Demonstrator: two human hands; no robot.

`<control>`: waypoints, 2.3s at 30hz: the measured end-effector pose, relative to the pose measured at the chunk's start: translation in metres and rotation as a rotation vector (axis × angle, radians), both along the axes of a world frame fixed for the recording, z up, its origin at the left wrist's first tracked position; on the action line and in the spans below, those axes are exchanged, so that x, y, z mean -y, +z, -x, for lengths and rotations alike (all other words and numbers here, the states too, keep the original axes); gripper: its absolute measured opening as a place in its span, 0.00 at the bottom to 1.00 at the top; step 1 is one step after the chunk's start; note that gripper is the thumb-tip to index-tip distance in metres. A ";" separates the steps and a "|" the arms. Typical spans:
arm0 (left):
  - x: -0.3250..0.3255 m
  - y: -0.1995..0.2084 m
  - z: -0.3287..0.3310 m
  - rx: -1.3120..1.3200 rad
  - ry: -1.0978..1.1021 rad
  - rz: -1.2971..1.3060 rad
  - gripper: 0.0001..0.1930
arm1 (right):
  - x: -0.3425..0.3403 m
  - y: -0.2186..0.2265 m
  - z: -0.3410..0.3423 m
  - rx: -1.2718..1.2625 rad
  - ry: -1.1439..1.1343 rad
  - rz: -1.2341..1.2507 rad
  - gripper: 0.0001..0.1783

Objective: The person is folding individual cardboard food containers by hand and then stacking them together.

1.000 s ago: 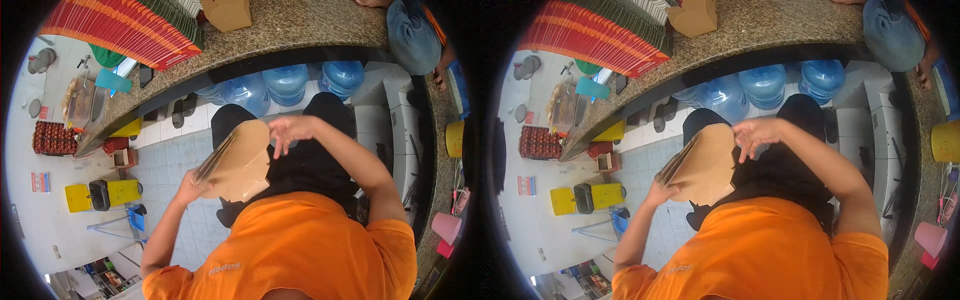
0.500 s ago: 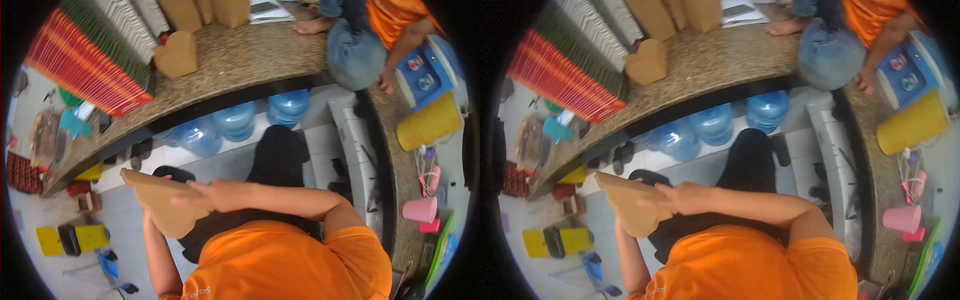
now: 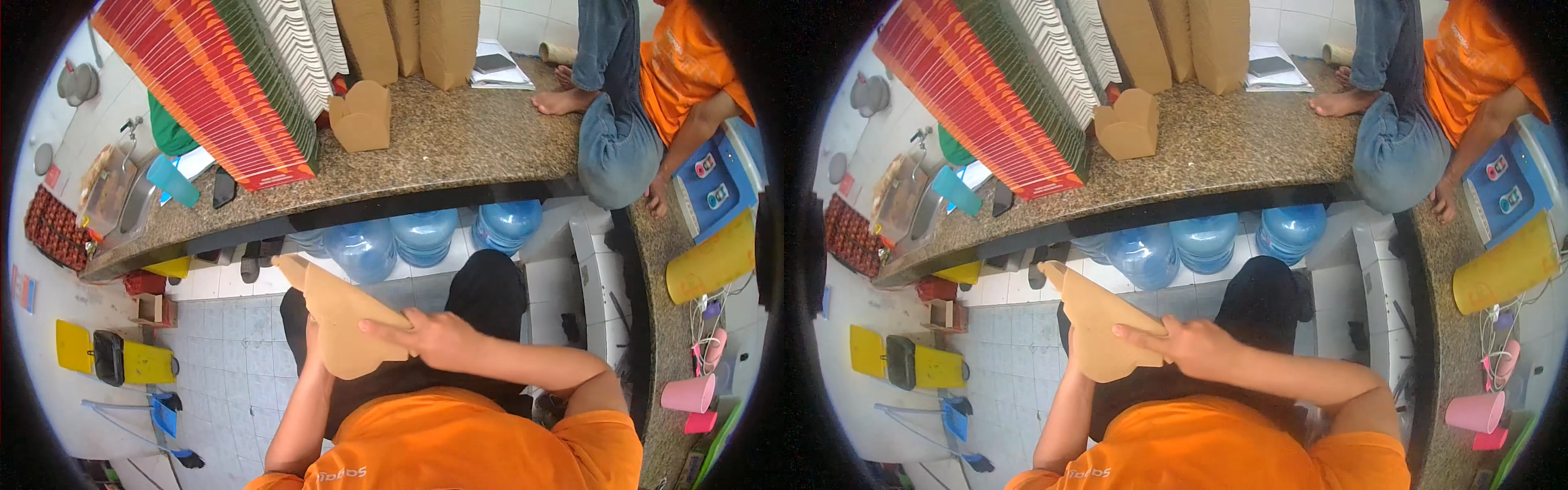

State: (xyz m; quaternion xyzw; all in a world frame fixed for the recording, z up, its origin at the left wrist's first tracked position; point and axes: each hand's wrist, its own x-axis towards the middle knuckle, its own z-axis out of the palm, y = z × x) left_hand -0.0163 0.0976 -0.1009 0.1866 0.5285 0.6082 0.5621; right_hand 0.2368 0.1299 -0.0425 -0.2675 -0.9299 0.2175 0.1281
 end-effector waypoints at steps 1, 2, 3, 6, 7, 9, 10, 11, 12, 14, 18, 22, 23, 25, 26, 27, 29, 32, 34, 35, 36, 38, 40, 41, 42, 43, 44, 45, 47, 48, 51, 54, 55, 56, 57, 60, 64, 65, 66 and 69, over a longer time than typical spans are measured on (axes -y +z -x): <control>-0.002 0.005 0.005 -0.024 -0.088 0.139 0.20 | -0.013 0.005 -0.008 0.077 0.095 0.058 0.49; 0.000 -0.009 0.024 -0.023 -0.210 0.100 0.22 | -0.029 0.011 -0.018 -0.083 0.153 0.194 0.45; 0.000 0.001 0.023 -0.024 -0.204 0.096 0.22 | -0.046 0.015 -0.029 -0.239 0.221 0.344 0.41; 0.000 0.048 0.007 0.346 -0.249 -0.030 0.29 | -0.079 0.030 -0.068 -0.560 0.222 0.569 0.34; -0.003 0.049 0.010 0.349 -0.233 -0.040 0.29 | -0.087 0.033 -0.086 -0.638 0.154 0.658 0.33; -0.015 0.050 0.016 0.434 -0.595 -0.299 0.31 | -0.102 0.034 -0.119 -0.777 -0.296 0.683 0.28; -0.016 0.052 0.007 0.284 -0.514 -0.241 0.33 | -0.112 0.037 -0.134 -0.902 -0.369 0.646 0.26; -0.018 0.049 0.006 0.285 -0.523 -0.252 0.33 | -0.124 0.043 -0.145 -1.030 -0.446 0.601 0.25; -0.019 0.043 0.005 0.180 -0.509 -0.204 0.32 | -0.139 0.045 -0.151 -1.033 -0.449 0.585 0.25; -0.023 0.033 -0.001 0.081 -0.471 -0.116 0.26 | -0.172 0.039 -0.161 -1.078 -0.632 0.408 0.27; -0.039 -0.009 -0.017 0.050 -0.509 -0.064 0.19 | -0.220 0.019 -0.172 -0.842 -0.816 0.322 0.28; -0.047 -0.081 -0.021 0.081 -0.420 -0.016 0.13 | -0.212 0.036 -0.129 -0.327 -1.033 -0.744 0.32; -0.047 -0.100 -0.018 0.088 -0.419 -0.019 0.13 | -0.205 0.046 -0.115 -0.267 -0.875 -0.686 0.32; -0.048 -0.129 -0.016 0.021 -0.391 0.038 0.10 | -0.214 0.032 -0.104 -0.218 -0.735 -0.589 0.29; -0.050 -0.122 -0.018 0.021 -0.398 0.045 0.10 | -0.219 0.025 -0.098 -0.183 -0.593 -0.483 0.27; -0.052 -0.116 -0.021 0.021 -0.420 0.049 0.09 | -0.224 0.020 -0.095 -0.180 -0.599 -0.476 0.27; -0.054 -0.112 -0.023 0.019 -0.436 0.042 0.08 | -0.238 0.025 -0.087 0.034 -0.598 -0.345 0.21; -0.055 -0.120 -0.024 -0.145 -0.465 0.079 0.10 | -0.259 0.028 -0.081 0.051 -0.620 -0.389 0.15; -0.056 -0.121 -0.022 -0.196 -0.443 0.056 0.09 | -0.273 0.047 -0.088 0.024 -0.565 -0.263 0.13; -0.057 -0.122 -0.022 -0.193 -0.445 0.052 0.09 | -0.277 0.056 -0.097 0.004 -0.520 -0.136 0.12; -0.058 -0.122 -0.021 -0.189 -0.443 0.055 0.08 | -0.284 0.053 -0.107 -0.128 -0.490 -0.150 0.12; -0.061 -0.128 -0.027 -0.182 -0.458 0.052 0.08 | -0.297 0.053 -0.131 -0.163 -0.659 -0.296 0.11; -0.059 -0.134 -0.032 -0.460 -0.454 -0.022 0.14 | -0.289 0.066 -0.134 -0.314 -0.863 -0.584 0.11; -0.056 -0.129 -0.032 -0.464 -0.438 -0.020 0.14 | -0.263 0.092 -0.123 -0.431 -0.905 -0.726 0.11; -0.051 -0.116 -0.035 -0.709 -0.310 -0.182 0.20 | -0.238 0.114 -0.112 -0.503 -0.867 -0.726 0.10; -0.046 -0.102 -0.038 -0.949 -0.175 -0.342 0.26 | -0.207 0.137 -0.103 -0.572 -0.828 -0.726 0.09; -0.043 -0.079 -0.038 -1.083 -0.049 -0.481 0.43 | -0.171 0.156 -0.091 -0.522 -0.708 -0.617 0.08; -0.037 -0.036 -0.042 -1.119 0.060 -0.543 0.49 | -0.137 0.171 -0.083 -0.468 -0.589 -0.501 0.06; -0.033 0.041 -0.042 -1.163 0.076 -0.657 0.60 | -0.090 0.181 -0.087 -0.217 -0.330 -0.349 0.07; -0.035 0.069 -0.038 -1.212 -0.093 -0.694 0.58 | -0.081 0.174 -0.093 -0.205 -0.334 -0.300 0.07; -0.033 0.085 -0.010 -0.956 -0.767 -0.787 0.36 | -0.067 0.155 -0.088 -0.187 -0.139 -0.222 0.11; -0.015 0.090 -0.025 -0.754 -0.634 -0.644 0.23 | -0.063 0.111 -0.036 -0.451 -0.590 -0.684 0.21; -0.010 0.089 -0.033 -0.649 -0.504 -0.588 0.20 | -0.054 0.099 -0.032 -0.442 -0.449 -0.578 0.22; -0.003 0.085 -0.039 -0.527 -0.461 -0.435 0.18 | -0.046 0.089 -0.028 -0.434 -0.302 -0.473 0.24; -0.001 0.086 -0.042 -0.536 -0.464 -0.437 0.18 | -0.035 0.083 -0.016 -0.431 -0.291 -0.434 0.23; 0.005 0.085 -0.042 -0.858 -0.482 -0.625 0.22 | -0.026 0.053 0.000 -0.461 -0.268 -0.309 0.20; 0.008 0.073 -0.035 -0.829 -0.519 -0.595 0.25 | -0.027 0.025 0.006 -0.659 -0.255 -0.075 0.12; 0.010 0.070 -0.041 -0.679 -0.364 -0.553 0.27 | -0.027 0.020 0.007 -0.713 -0.257 -0.016 0.10; 0.012 0.069 -0.044 -0.529 -0.211 -0.509 0.29 | -0.027 0.017 0.011 -0.719 -0.256 -0.014 0.10; 0.004 0.091 -0.049 -0.350 -0.078 -0.350 0.34 | -0.028 0.009 0.023 -1.072 -0.386 0.131 0.05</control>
